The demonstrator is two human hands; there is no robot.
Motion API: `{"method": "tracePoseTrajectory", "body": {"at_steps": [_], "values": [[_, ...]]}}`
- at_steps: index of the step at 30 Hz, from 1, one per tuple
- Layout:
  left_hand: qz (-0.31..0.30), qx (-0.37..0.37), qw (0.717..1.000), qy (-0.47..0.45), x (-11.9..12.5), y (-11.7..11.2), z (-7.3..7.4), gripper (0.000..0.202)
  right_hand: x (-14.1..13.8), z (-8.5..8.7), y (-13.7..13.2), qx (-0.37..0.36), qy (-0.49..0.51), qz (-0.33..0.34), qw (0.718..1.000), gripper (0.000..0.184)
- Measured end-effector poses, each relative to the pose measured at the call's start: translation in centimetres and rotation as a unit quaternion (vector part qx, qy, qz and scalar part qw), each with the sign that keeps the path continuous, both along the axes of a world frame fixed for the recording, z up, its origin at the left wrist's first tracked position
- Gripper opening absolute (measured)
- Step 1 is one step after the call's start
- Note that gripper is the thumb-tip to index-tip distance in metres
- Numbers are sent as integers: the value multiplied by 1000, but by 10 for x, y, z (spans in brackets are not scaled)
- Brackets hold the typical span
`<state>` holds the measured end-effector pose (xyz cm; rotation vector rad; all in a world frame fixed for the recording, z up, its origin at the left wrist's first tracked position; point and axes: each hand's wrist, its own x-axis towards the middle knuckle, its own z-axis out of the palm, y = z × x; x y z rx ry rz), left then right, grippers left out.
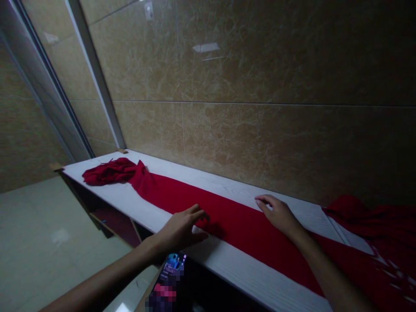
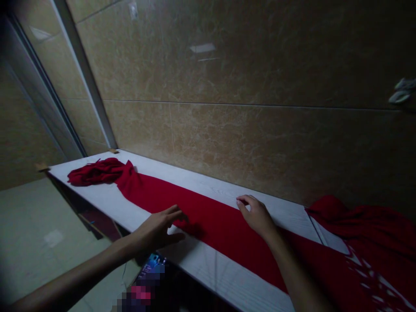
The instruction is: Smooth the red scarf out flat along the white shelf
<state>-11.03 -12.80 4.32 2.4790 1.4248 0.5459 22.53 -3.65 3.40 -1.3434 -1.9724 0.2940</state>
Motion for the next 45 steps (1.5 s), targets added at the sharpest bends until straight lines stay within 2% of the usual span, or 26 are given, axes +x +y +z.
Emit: {"method": "tracePoseTrajectory", "body": {"at_steps": [3,9,14,20,25,33,37,40,43,45], "values": [[-28,20,999,29,7,9,0,48,-32,-8,26,-5,-27,-2,1000,25],[-82,68,985,133,13,15,-6,38,-73,-27,47,-10,-95,-43,994,20],[-124,149,963,185,16,17,-17,17,-80,-38,49,-7,-131,-65,989,20],[-132,199,952,193,17,25,-29,14,-80,-46,50,2,-141,-76,987,18],[-106,213,954,183,11,28,-35,16,-80,-48,51,2,-135,-69,988,19],[-72,169,970,162,-1,25,-31,16,-77,-46,50,-18,-85,-45,995,21],[-9,75,985,154,-4,22,-28,18,-79,-45,49,-22,-66,-33,997,25],[53,12,989,135,-4,21,-32,26,-80,-45,49,-18,-43,-19,999,28],[86,-6,994,67,-4,19,-37,27,-78,-45,51,-32,-5,-4,999,28],[86,-18,996,-27,-3,18,-38,25,-77,-45,51,-49,25,4,998,28]]}}
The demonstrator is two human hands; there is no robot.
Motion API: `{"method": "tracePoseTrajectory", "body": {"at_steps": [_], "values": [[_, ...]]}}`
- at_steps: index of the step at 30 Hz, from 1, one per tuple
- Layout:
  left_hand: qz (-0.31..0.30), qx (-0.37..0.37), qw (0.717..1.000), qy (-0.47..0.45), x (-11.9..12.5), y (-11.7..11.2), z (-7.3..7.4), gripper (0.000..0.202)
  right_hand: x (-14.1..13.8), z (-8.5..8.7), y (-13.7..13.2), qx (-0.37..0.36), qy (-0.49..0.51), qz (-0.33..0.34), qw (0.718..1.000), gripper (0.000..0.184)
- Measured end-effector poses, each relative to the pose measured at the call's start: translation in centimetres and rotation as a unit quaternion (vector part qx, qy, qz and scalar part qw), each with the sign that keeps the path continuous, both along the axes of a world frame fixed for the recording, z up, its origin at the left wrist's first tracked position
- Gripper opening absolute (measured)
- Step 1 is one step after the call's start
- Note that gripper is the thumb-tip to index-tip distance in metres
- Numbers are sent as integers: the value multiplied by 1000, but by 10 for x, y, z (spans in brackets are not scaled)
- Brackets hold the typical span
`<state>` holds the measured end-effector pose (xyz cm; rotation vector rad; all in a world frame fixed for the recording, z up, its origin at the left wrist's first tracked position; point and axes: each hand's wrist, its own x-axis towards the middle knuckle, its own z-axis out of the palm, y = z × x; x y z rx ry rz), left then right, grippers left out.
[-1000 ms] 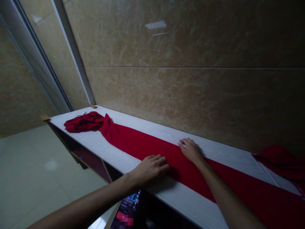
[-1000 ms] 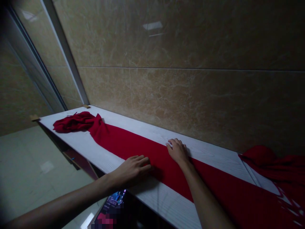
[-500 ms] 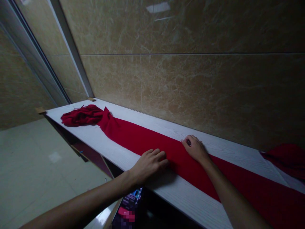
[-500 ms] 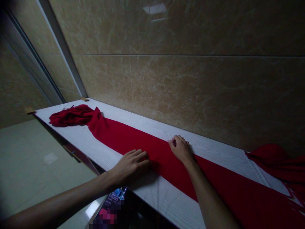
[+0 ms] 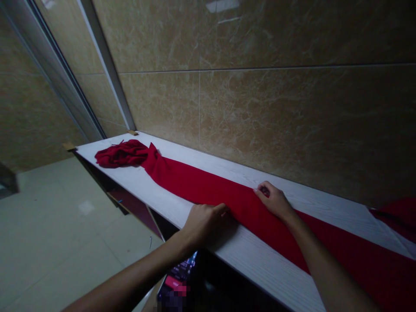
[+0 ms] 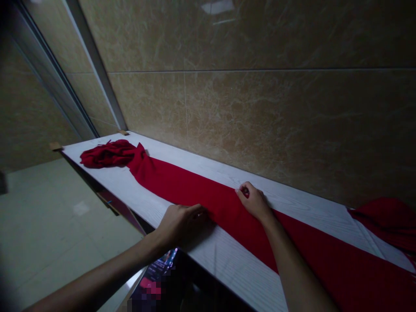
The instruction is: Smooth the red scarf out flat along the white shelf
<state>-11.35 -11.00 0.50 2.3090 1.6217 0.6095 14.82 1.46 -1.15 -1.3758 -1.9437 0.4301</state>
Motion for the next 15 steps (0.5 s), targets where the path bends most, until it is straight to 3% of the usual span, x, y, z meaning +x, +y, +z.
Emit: {"method": "tracePoseTrajectory", "body": {"at_steps": [2,4,6,8,10,15], "values": [[-8,-14,992,-122,2,-2,0,23,0,0,0,-15,29,12,999,31],[-16,-56,964,-261,8,-6,0,21,0,1,0,-26,52,27,998,38],[-31,-151,903,-401,16,-12,0,25,0,3,0,-37,67,40,996,41],[-56,-263,822,-501,24,-18,-1,39,1,4,1,-50,75,49,995,39],[-69,-331,766,-547,31,-21,-2,49,2,5,3,-67,76,57,993,36],[-51,-381,716,-583,40,-19,-4,51,3,9,10,-111,68,75,989,32]]}}
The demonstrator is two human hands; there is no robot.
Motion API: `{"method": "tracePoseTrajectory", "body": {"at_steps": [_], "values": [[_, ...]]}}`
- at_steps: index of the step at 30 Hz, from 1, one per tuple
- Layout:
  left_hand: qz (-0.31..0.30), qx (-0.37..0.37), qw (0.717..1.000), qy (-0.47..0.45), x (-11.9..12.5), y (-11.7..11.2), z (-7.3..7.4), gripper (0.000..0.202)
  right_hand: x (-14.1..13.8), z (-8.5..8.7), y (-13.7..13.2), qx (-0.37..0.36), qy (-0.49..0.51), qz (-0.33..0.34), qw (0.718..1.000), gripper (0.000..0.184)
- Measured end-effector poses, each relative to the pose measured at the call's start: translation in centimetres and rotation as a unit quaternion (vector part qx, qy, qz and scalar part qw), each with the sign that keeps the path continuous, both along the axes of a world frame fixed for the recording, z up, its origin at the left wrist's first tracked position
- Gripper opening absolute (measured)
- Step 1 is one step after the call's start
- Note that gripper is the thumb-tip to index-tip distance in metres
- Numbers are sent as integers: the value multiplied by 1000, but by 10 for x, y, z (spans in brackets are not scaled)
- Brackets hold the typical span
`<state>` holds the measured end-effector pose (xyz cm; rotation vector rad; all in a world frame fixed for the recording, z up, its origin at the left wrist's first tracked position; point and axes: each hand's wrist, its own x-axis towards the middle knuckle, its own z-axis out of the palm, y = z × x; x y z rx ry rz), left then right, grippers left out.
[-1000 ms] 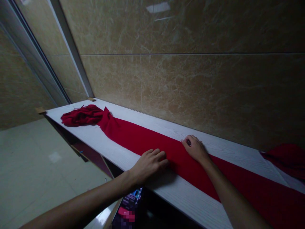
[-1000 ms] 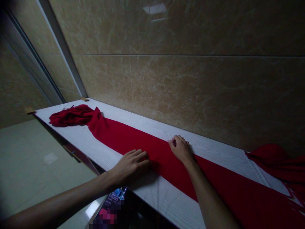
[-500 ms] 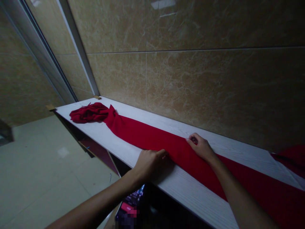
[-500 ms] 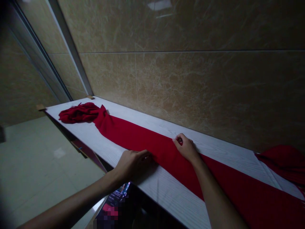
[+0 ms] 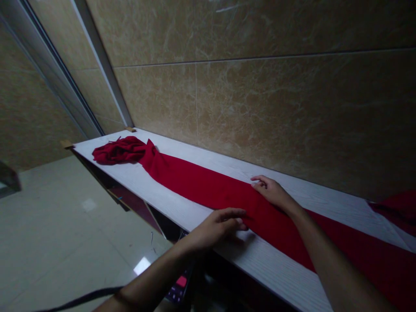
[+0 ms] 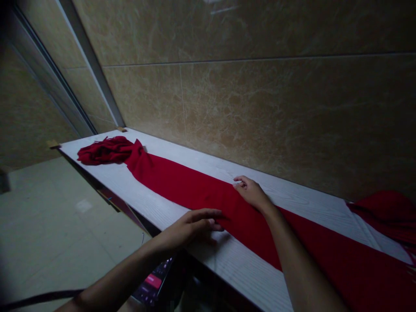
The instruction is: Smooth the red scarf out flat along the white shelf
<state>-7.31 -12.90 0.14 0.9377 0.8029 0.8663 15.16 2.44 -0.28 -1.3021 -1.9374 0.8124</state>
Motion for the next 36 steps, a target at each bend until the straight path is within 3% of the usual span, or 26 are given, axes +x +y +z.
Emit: {"method": "tracePoseTrajectory", "body": {"at_steps": [3,8,13,18,28,36], "values": [[7,-2,1000,15,2,4,-4,51,-2,4,4,-21,-6,10,1000,33],[30,68,993,89,2,6,-8,56,-10,9,11,-38,-7,29,999,35],[2,163,967,198,-5,6,9,46,-20,15,17,-51,0,55,997,39],[12,240,940,242,-10,7,26,39,-30,21,21,-69,21,69,995,43],[59,419,830,362,-9,4,42,31,-38,33,22,-91,128,55,986,46],[77,549,718,420,3,4,62,27,-32,56,12,-78,249,37,965,46]]}}
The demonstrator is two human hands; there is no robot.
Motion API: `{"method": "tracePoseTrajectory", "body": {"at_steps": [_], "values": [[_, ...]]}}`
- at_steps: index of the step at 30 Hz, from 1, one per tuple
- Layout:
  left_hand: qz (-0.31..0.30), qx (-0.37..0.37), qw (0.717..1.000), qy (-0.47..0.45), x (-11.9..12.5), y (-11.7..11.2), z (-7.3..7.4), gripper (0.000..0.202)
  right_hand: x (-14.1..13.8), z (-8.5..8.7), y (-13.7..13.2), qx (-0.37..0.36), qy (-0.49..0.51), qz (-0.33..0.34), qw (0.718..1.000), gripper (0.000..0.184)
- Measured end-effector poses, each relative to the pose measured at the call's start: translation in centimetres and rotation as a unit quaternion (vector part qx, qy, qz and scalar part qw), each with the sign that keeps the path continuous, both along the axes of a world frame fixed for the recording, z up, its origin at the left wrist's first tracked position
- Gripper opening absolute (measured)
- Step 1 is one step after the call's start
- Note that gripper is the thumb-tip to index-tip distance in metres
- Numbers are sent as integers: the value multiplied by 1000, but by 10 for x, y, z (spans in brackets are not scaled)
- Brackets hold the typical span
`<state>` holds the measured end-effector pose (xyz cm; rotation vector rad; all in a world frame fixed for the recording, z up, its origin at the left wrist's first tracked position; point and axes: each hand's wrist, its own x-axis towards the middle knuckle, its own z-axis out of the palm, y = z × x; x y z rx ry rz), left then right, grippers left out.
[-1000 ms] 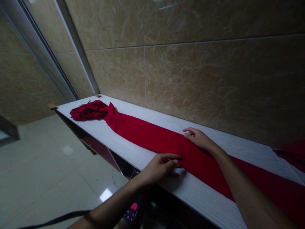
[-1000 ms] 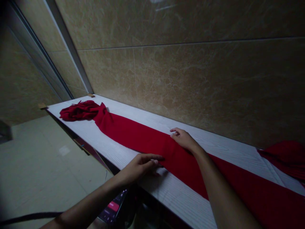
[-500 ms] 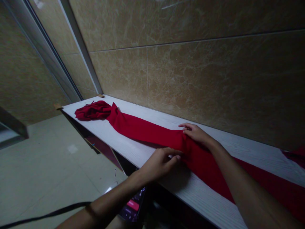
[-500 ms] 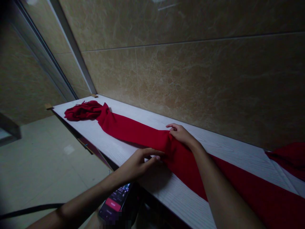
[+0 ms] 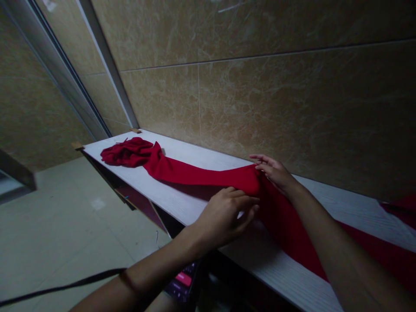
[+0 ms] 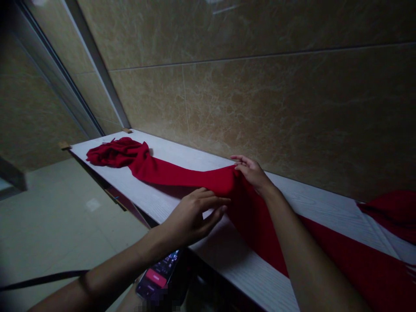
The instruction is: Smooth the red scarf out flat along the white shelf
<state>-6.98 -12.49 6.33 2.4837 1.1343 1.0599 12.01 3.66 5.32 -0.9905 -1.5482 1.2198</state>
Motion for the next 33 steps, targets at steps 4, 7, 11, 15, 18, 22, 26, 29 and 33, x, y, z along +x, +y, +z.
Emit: {"method": "tracePoseTrajectory", "body": {"at_steps": [4,7,11,15,18,22,26,29,33], "values": [[-2,57,998,31,9,-2,13,25,6,19,-9,7,52,-14,999,46],[7,103,994,44,16,-3,23,24,10,34,-16,13,102,-23,994,42],[1,157,987,41,28,-3,38,22,20,50,-24,39,127,-35,991,39],[-16,196,980,39,48,-2,53,21,38,65,-32,42,127,-44,990,39],[-31,218,974,45,68,-1,61,26,58,75,-40,47,112,-56,991,39],[-78,236,966,69,95,-1,67,24,90,84,-51,53,71,-72,993,39],[-119,239,957,113,124,-4,65,23,126,86,-68,34,37,-86,995,40],[-145,230,954,129,148,-8,59,21,154,84,-83,26,17,-110,993,44],[-178,203,952,147,187,-18,41,19,194,68,-97,3,-17,-133,991,45]]}}
